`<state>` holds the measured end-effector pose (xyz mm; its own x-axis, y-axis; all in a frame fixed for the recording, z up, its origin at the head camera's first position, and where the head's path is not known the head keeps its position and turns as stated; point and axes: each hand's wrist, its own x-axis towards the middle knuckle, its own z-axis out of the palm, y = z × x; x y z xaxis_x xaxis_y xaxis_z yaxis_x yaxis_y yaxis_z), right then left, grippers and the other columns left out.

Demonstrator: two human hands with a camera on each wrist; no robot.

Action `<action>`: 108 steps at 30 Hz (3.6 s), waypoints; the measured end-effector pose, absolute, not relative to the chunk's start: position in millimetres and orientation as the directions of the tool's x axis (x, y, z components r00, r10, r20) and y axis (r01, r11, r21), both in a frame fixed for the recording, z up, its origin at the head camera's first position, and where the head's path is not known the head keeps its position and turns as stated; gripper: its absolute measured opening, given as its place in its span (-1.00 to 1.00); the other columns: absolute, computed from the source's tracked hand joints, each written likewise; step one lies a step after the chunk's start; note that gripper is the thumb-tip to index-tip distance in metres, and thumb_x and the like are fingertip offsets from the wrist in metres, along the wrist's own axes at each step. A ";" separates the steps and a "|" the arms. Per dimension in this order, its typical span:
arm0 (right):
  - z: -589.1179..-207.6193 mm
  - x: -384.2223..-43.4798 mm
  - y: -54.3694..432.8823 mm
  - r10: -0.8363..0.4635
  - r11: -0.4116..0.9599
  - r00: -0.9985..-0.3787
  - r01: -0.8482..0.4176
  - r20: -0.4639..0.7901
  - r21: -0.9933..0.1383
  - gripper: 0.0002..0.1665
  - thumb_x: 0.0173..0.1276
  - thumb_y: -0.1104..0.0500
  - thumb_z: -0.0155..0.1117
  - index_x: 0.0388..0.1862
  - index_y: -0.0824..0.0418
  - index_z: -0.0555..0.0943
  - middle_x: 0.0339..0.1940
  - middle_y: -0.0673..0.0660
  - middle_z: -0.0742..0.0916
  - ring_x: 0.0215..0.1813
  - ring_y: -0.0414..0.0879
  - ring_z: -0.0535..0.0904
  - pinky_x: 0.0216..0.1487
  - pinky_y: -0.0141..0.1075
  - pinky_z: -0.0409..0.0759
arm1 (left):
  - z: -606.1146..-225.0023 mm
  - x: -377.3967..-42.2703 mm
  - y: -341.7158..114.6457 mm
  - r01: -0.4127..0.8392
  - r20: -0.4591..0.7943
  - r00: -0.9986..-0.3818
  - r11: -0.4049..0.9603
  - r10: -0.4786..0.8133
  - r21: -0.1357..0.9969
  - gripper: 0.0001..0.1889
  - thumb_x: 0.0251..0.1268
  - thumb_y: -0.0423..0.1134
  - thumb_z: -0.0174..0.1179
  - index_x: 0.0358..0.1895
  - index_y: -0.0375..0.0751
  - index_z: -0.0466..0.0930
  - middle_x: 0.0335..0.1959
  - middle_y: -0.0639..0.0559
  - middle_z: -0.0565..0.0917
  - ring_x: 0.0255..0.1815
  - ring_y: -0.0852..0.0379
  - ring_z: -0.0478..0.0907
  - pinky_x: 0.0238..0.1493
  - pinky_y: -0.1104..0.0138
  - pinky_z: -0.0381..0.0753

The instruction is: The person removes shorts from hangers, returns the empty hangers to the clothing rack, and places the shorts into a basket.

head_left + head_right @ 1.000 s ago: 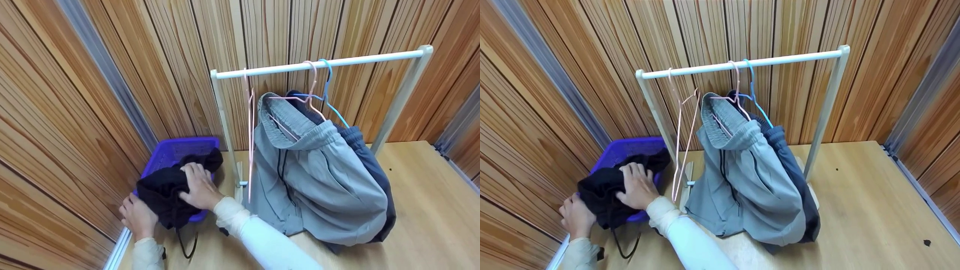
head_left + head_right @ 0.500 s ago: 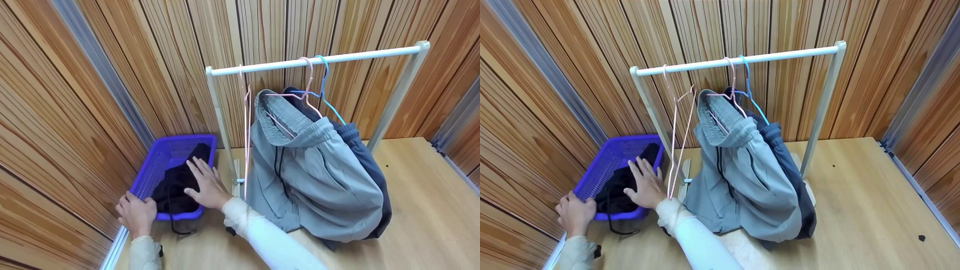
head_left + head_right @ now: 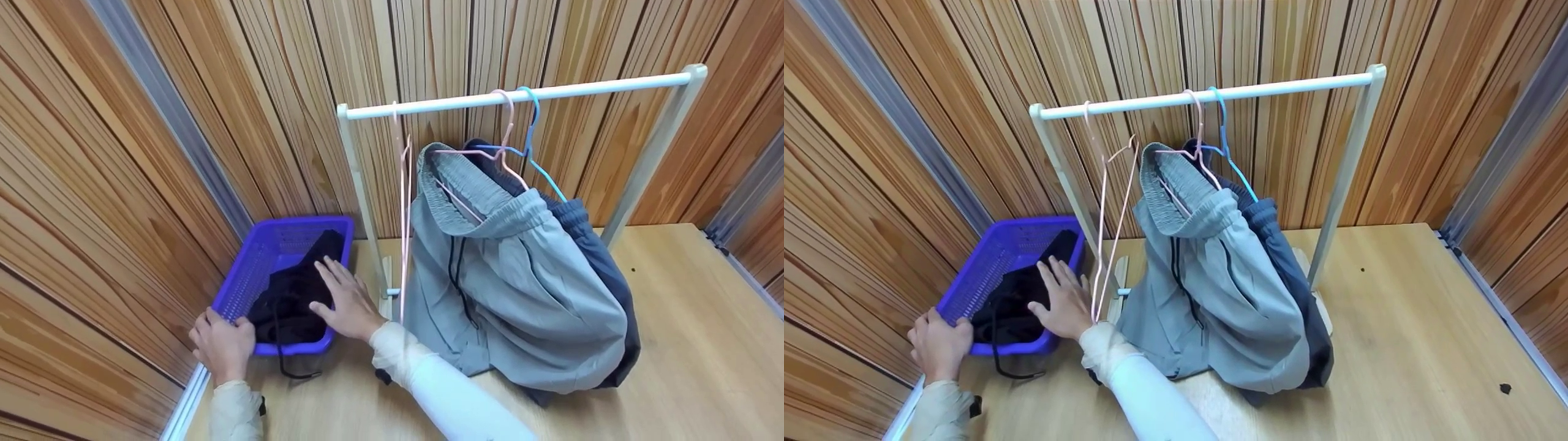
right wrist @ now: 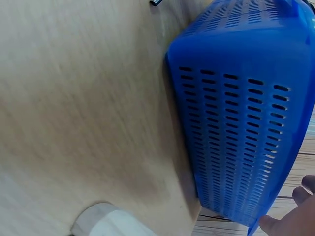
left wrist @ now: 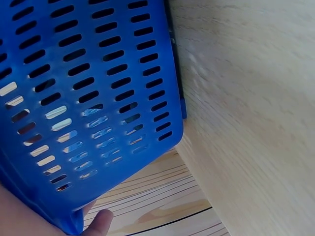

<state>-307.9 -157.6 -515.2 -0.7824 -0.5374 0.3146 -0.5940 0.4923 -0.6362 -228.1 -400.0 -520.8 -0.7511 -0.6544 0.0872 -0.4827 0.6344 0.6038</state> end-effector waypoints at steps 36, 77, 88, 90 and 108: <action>-507.4 -291.8 -156.9 -0.629 0.487 -0.648 -0.759 0.429 -0.432 -0.42 0.44 0.06 0.37 0.42 -0.20 0.59 0.01 0.02 0.69 0.08 -0.10 0.53 0.28 -0.20 0.52 | -522.9 -225.5 -399.3 -0.480 0.077 -0.754 0.627 -0.653 0.614 -0.17 0.48 -0.11 -0.09 0.68 -0.50 -0.09 0.66 -0.55 0.09 0.70 -0.50 -0.08 0.47 -0.42 0.14; -485.9 -269.9 -199.0 -0.866 0.414 -0.437 -0.899 0.244 -0.140 -0.71 0.51 -0.15 0.32 0.03 -0.06 0.72 -0.25 -0.04 0.81 -0.25 -0.19 0.71 -0.25 -0.36 0.61 | -518.8 -228.4 -400.8 -0.485 0.101 -0.739 0.630 -0.666 0.606 -0.17 0.48 -0.10 -0.07 0.68 -0.47 -0.07 0.66 -0.53 0.12 0.69 -0.48 -0.04 0.50 -0.42 0.15; -490.4 -287.4 -195.8 -0.506 0.395 -0.829 -0.467 0.236 -0.791 -0.81 0.51 0.10 0.35 -0.28 0.18 0.68 -0.43 0.00 0.73 -0.42 -0.30 0.50 -0.34 -0.51 0.46 | -520.0 -231.1 -397.6 -0.486 0.095 -0.739 0.626 -0.667 0.610 -0.17 0.47 -0.10 -0.07 0.68 -0.46 -0.04 0.65 -0.51 0.14 0.69 -0.48 -0.02 0.51 -0.40 0.16; -487.9 -291.5 -197.1 -0.404 0.262 -0.903 -0.267 0.146 -0.927 -0.80 0.50 0.15 0.36 -0.31 0.23 0.65 -0.47 -0.03 0.66 -0.46 -0.31 0.47 -0.37 -0.50 0.47 | -520.6 -231.4 -397.4 -0.488 0.090 -0.741 0.626 -0.665 0.608 -0.17 0.48 -0.10 -0.07 0.69 -0.45 -0.06 0.66 -0.51 0.14 0.69 -0.48 -0.03 0.51 -0.40 0.15; -501.6 -289.6 -189.8 -0.760 0.579 -0.606 -0.795 0.233 -0.179 -0.82 0.49 0.20 0.17 -0.12 0.12 0.72 -0.15 0.03 0.87 0.01 -0.09 0.83 0.23 -0.20 0.71 | -524.3 -232.4 -394.7 -0.482 0.097 -0.738 0.623 -0.668 0.616 -0.18 0.48 -0.10 -0.09 0.69 -0.45 -0.05 0.65 -0.50 0.15 0.69 -0.47 -0.02 0.51 -0.39 0.16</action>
